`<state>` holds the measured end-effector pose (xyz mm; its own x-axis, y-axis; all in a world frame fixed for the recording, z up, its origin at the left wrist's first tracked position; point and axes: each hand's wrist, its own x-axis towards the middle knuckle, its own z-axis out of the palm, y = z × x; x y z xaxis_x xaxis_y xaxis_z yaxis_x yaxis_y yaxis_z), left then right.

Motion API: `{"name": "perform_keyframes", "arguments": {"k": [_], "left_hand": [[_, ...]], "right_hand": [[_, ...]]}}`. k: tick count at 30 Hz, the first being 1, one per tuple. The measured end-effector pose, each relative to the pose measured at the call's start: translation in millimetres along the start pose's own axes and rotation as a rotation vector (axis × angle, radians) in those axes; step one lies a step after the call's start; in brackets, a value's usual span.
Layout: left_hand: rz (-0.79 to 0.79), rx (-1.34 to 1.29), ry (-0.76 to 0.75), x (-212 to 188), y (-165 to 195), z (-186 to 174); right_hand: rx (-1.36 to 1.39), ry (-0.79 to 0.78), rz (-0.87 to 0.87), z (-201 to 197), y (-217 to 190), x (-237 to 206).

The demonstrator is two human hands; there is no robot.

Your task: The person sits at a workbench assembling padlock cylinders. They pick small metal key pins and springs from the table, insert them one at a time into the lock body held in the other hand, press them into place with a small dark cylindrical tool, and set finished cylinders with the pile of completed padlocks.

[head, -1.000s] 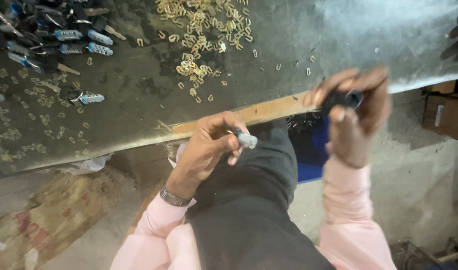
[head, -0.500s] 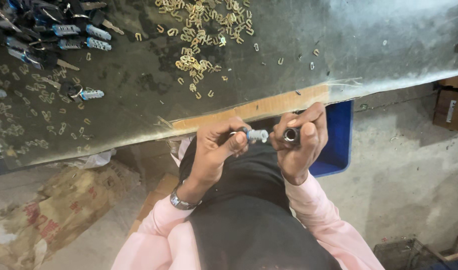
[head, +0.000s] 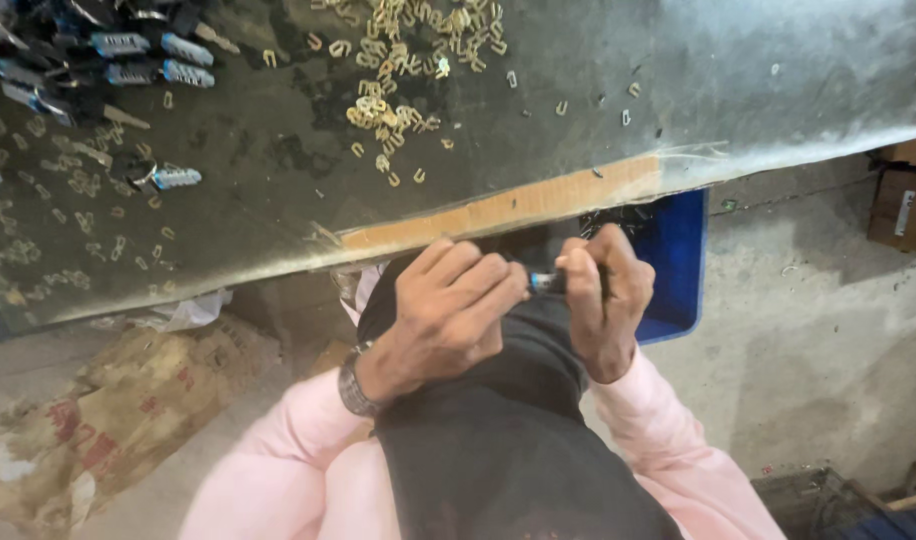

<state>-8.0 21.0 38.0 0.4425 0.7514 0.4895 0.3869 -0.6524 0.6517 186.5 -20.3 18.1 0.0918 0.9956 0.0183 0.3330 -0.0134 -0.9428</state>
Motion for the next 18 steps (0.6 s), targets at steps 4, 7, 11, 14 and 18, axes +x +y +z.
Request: {"name": "perform_keyframes", "arguments": {"k": [4, 7, 11, 14, 18], "left_hand": [[0.152, 0.095, -0.07, -1, -9, 6], [0.145, 0.081, -0.085, 1, -13, 9], [-0.127, -0.154, -0.141, 6, -5, 0], [-0.094, -0.079, -0.103, 7, -6, -25], [-0.31, 0.012, 0.053, 5, -15, -61]], "right_hand": [[-0.152, -0.122, 0.161, -4, 2, 7], [0.255, -0.191, 0.531, -4, 5, 13], [0.097, -0.091, 0.433, -16, 5, 5], [0.228, 0.029, 0.42, -30, 11, -6], [0.386, 0.14, 0.362, -42, 29, -15]]}}
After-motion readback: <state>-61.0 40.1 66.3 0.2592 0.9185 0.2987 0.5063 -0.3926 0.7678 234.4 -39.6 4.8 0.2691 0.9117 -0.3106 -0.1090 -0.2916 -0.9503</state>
